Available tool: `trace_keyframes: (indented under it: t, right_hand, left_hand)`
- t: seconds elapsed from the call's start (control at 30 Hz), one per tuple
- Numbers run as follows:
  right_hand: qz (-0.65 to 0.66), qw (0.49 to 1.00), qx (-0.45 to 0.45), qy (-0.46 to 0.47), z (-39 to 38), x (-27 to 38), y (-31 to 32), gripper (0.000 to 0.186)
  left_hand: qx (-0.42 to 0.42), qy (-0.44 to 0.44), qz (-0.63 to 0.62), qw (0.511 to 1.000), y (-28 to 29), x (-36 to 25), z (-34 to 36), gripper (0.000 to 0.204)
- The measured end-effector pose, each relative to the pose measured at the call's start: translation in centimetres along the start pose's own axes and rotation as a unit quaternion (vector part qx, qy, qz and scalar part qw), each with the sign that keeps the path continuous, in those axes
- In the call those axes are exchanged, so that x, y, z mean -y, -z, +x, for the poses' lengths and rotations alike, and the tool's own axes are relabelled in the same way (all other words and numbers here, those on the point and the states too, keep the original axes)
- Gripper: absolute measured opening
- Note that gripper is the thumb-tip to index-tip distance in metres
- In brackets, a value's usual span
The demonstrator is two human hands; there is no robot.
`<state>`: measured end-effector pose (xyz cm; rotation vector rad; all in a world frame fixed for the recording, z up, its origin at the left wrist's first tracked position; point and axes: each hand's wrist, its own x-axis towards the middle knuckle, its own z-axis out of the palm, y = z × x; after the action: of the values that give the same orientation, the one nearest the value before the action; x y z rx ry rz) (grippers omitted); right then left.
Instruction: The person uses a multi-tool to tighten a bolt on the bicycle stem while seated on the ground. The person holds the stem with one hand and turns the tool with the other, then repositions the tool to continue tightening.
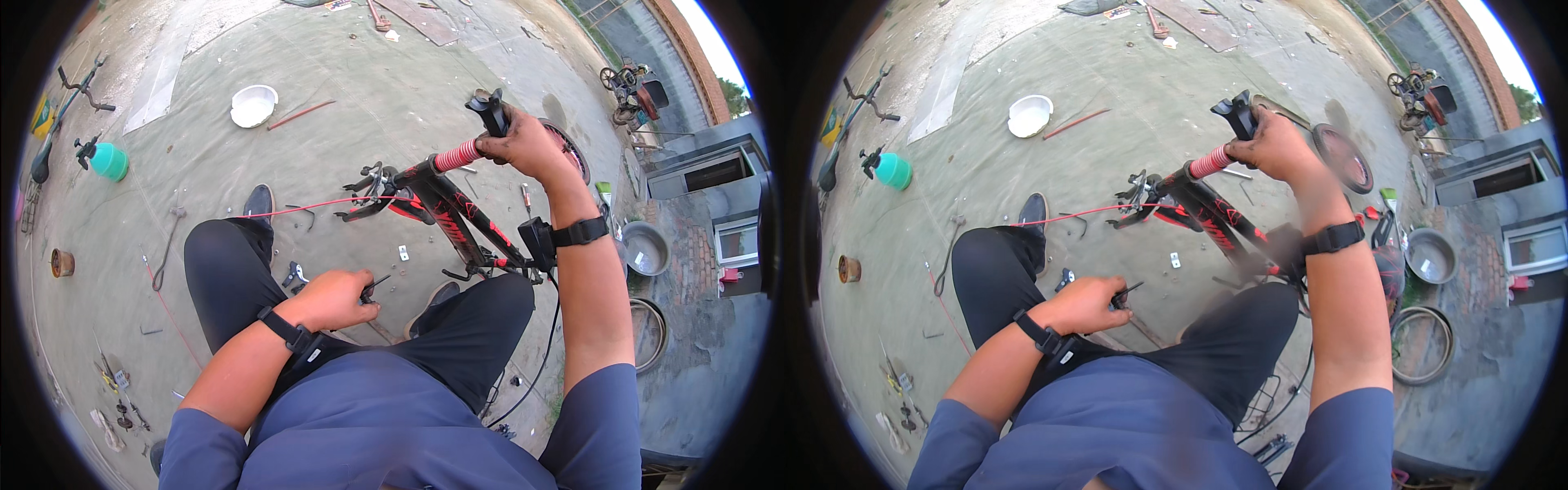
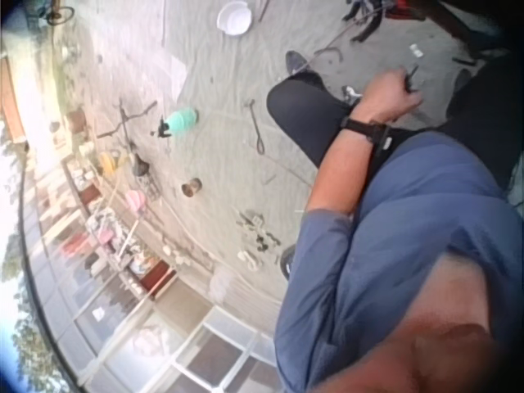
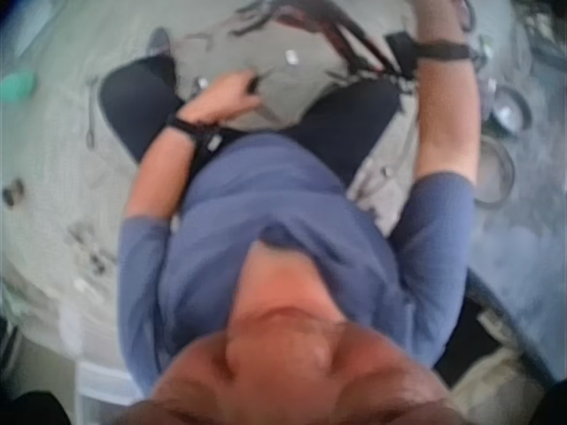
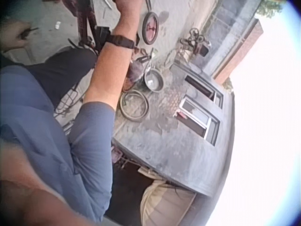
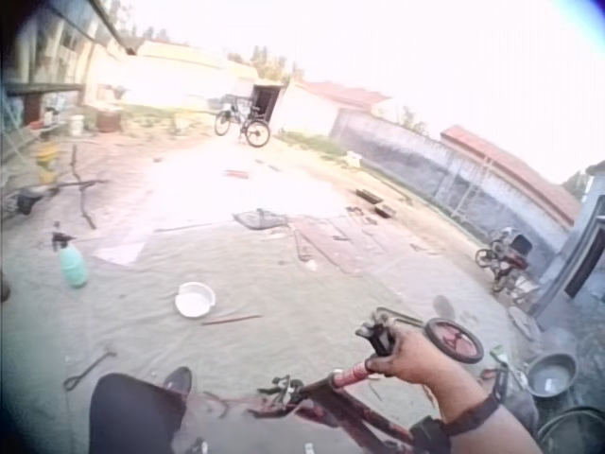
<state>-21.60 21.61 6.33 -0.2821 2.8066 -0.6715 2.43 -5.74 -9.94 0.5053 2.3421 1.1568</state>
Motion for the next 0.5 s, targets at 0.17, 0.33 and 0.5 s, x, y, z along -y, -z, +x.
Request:
trace_keyframes:
  t: [0.17,0.33,0.5]
  right_hand:
    - [-0.005,1.0,-0.006,0.022,0.8,-1.5,-0.2,0.062]
    - [0.006,0.999,-0.014,0.048,0.7,-1.6,-0.4,0.068]
    - [0.019,0.997,-0.014,0.08,0.8,-2.0,-0.3,0.069]
  left_hand:
    - [-0.007,0.01,0.002,1.0,0.1,-0.1,0.1,0.043]
    - [0.008,0.04,0.01,0.999,0.4,-0.5,0.3,0.043]
    - [0.008,0.037,0.018,0.999,0.2,-0.6,0.5,0.042]
